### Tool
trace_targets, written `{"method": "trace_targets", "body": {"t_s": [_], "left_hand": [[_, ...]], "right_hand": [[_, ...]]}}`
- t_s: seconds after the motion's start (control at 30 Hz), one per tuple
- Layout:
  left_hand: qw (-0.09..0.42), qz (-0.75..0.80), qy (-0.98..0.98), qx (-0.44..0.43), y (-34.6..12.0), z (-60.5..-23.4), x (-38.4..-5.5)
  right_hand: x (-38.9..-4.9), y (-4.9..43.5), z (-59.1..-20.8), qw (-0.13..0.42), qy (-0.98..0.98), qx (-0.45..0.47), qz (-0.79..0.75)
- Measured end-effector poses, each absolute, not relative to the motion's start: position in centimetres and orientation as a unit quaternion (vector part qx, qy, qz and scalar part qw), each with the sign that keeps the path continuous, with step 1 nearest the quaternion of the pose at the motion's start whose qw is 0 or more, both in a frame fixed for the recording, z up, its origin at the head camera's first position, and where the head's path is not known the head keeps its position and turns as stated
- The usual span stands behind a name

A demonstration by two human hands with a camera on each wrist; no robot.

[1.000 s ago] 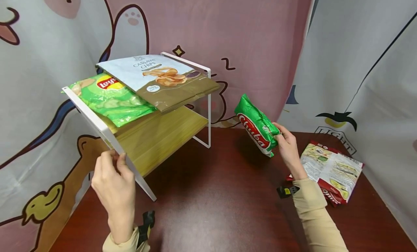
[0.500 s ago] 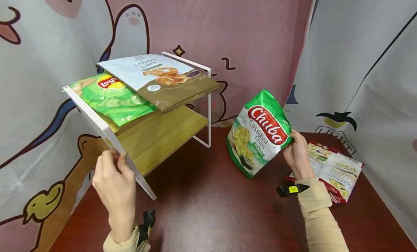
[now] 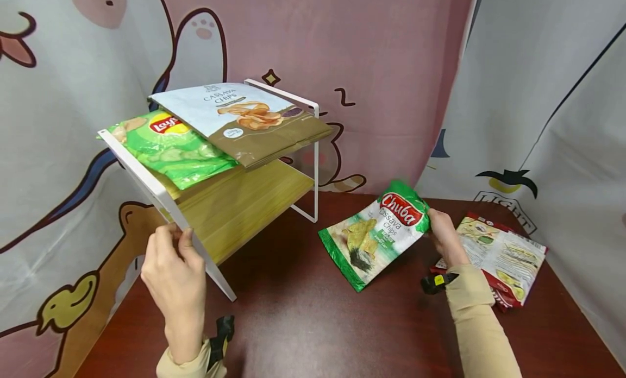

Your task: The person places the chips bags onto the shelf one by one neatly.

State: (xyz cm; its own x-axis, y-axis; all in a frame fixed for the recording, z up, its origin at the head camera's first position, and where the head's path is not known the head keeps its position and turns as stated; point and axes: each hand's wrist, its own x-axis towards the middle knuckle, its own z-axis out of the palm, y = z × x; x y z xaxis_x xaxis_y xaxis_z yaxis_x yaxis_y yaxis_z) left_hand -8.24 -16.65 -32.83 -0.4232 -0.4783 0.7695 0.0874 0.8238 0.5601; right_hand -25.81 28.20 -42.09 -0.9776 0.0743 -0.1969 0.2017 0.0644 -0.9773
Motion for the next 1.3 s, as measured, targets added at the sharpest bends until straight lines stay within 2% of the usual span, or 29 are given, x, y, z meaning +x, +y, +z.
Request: {"method": "trace_targets", "body": {"t_s": [0.13,0.23,0.53,0.6,0.67,0.73,0.83,1.13,1.3], "left_hand": [[0.523,-0.270,-0.799,0.122,-16.6,-32.8,-8.3],[0.524,-0.270,-0.798,0.123,-16.6,-32.9,-8.3],[0.533,-0.267,-0.794,0.121,-16.8,-33.0,-8.1],[0.533,-0.267,-0.793,0.122,-16.8,-33.0,-8.2],[0.532,-0.267,-0.794,0.122,-16.7,-33.0,-8.2],[0.531,-0.267,-0.795,0.123,-16.7,-33.0,-8.2],[0.530,-0.267,-0.796,0.124,-16.7,-33.0,-8.2],[0.530,-0.267,-0.795,0.127,-16.8,-33.0,-8.2],[0.530,-0.266,-0.796,0.123,-16.7,-33.1,-8.3]], "right_hand": [[-25.9,28.5,-43.7,0.070,0.841,0.101,-0.528],[-25.6,28.4,-44.4,0.061,0.890,0.112,-0.437],[-23.6,25.6,-43.4,-0.036,0.969,0.084,-0.231],[-23.1,24.7,-43.3,-0.030,0.976,0.100,-0.190],[-22.7,24.2,-43.5,0.003,0.981,0.116,-0.158],[-22.6,23.8,-43.9,0.045,0.980,0.126,-0.145],[-22.7,23.7,-44.9,0.078,0.978,0.127,-0.148],[-23.3,23.7,-46.6,0.016,0.977,0.088,-0.193],[-23.7,23.7,-46.6,0.005,0.979,0.061,-0.196]]}}
